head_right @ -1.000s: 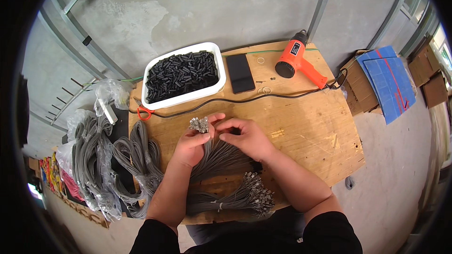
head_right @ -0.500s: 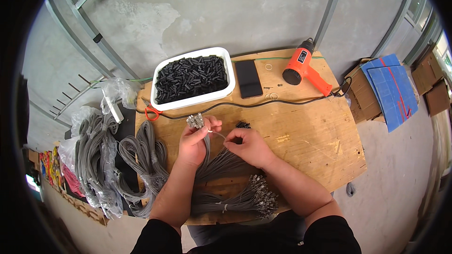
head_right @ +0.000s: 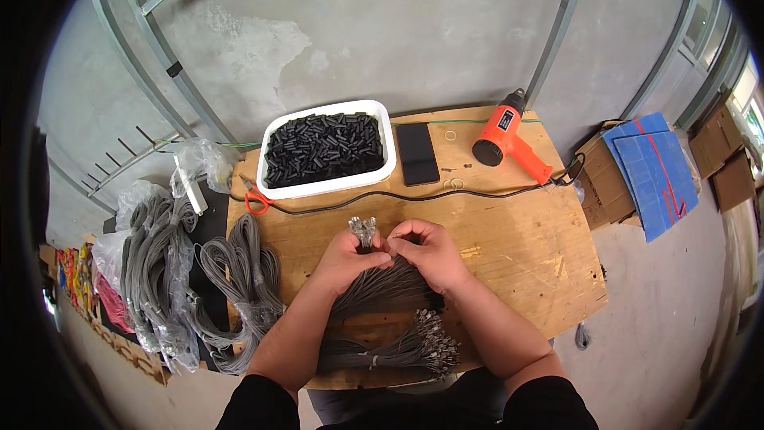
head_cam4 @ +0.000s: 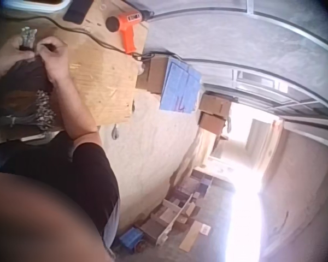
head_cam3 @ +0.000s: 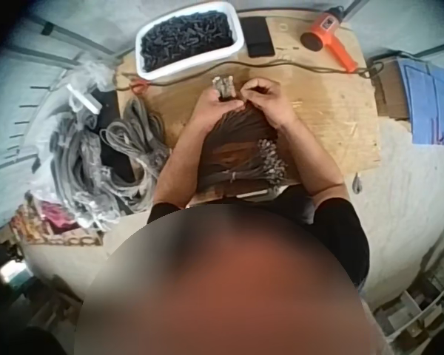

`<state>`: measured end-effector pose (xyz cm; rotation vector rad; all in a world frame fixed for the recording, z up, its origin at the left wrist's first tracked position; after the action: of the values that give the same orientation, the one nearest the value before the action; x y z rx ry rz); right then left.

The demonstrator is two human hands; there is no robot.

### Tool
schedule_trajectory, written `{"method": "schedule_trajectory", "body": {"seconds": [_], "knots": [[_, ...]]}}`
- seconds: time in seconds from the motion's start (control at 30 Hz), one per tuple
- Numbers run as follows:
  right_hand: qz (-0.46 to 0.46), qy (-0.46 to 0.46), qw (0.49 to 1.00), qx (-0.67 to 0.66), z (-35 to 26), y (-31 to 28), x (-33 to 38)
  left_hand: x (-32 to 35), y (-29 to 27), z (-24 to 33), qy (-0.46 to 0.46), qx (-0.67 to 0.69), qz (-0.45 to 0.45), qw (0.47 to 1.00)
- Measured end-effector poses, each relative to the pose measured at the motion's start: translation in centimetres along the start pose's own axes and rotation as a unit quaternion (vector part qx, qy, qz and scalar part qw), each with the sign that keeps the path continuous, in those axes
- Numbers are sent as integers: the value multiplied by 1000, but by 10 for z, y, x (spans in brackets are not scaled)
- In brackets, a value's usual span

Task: Fitting small black plastic sleeves onto the terminal ends of electrical wires.

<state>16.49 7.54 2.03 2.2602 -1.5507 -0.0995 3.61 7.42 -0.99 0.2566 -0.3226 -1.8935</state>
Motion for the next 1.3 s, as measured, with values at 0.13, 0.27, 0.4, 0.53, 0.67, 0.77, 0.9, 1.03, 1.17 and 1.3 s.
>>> {"method": "schedule_trajectory", "body": {"seconds": [0.13,0.27,0.4,0.53,0.67,0.77,0.9,1.03,1.17,1.3], "knots": [[3,-21,1000,19,7,-5,-4,0,-3,-1,-7,-17,17,1000],[7,-47,993,109,-8,-5,3,1,-14,7,40,-27,87,995],[-8,-32,994,106,-7,-7,3,1,-17,11,51,-29,114,992],[36,2,999,40,3,-15,0,-1,-16,6,42,-89,107,989],[50,13,996,78,2,-21,-2,-1,-19,7,47,-89,108,989],[66,9,995,78,2,-29,-4,-1,-19,6,48,-137,97,985],[164,-98,908,374,-26,-25,6,0,-18,13,82,-222,92,967],[159,-110,920,341,-20,-33,4,-2,-15,13,78,-209,97,970],[66,-34,976,204,-6,-26,-1,-4,-9,11,68,-238,63,967],[43,-36,990,131,-6,-24,-3,-3,-5,14,63,-222,47,972]]}}
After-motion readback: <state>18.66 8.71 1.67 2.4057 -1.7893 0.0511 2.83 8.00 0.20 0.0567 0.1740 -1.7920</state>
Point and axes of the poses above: each hand's wrist, its own x-axis away from the middle knuckle, its own y-axis out of the palm, z = x × y, the point moved 9 cm from there along -x, towards the middle knuckle, and after that the axes turned 7 degrees about y, right-handed, at the moved point
